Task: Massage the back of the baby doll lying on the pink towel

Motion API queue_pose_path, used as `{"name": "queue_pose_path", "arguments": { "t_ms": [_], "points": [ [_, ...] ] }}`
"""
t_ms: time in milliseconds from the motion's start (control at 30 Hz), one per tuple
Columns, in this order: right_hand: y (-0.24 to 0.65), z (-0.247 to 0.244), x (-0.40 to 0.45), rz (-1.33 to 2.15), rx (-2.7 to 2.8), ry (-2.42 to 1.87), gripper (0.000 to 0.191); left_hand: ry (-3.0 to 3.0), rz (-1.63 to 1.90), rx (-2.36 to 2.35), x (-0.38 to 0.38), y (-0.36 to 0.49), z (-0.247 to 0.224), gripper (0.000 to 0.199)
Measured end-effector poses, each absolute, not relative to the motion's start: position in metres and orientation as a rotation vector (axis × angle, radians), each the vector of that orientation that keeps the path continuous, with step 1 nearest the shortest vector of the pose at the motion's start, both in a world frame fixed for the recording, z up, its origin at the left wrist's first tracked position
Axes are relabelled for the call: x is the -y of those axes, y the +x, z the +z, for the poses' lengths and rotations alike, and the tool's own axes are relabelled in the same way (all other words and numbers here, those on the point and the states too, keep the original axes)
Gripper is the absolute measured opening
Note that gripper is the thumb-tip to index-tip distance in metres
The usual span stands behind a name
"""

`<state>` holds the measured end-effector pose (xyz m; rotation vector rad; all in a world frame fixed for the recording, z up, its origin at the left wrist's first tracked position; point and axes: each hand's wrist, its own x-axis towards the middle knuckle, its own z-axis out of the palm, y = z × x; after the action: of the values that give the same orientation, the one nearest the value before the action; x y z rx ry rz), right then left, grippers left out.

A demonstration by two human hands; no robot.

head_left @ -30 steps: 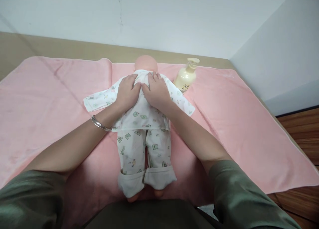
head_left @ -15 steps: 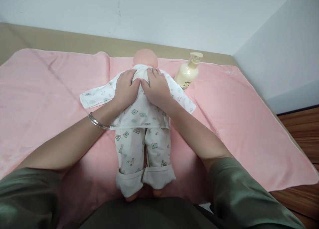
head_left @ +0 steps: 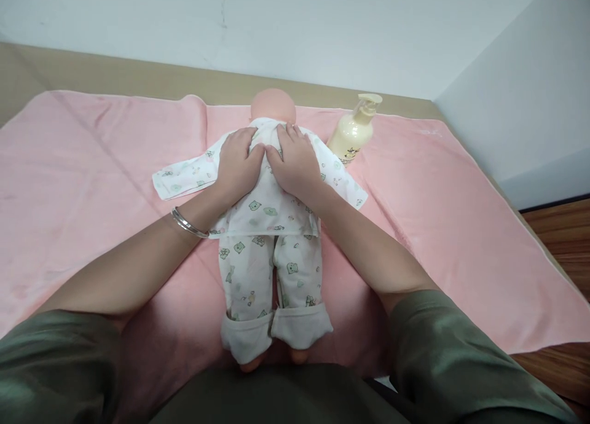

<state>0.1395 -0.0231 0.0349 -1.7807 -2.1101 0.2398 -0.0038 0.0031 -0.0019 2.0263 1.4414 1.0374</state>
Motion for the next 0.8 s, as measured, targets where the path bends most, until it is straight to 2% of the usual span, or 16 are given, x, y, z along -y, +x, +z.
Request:
{"name": "queue_pose_path", "arguments": {
  "t_ms": [267, 600, 800],
  "points": [
    [0.140, 0.035, 0.022, 0.252, 2.105, -1.782, 0.063, 2.019, 1.073, -1.496, 0.001, 0.000, 0.004, 0.036],
    [0.142, 0.033, 0.022, 0.201, 2.105, -1.740, 0.061, 2.003, 1.084, -1.526, 0.003, 0.001, 0.005, 0.044],
    [0.163, 0.034, 0.017, 0.243, 2.369, -1.542, 0.069, 2.005, 1.095, -1.546, 0.004, 0.001, 0.006, 0.044]
  ]
}}
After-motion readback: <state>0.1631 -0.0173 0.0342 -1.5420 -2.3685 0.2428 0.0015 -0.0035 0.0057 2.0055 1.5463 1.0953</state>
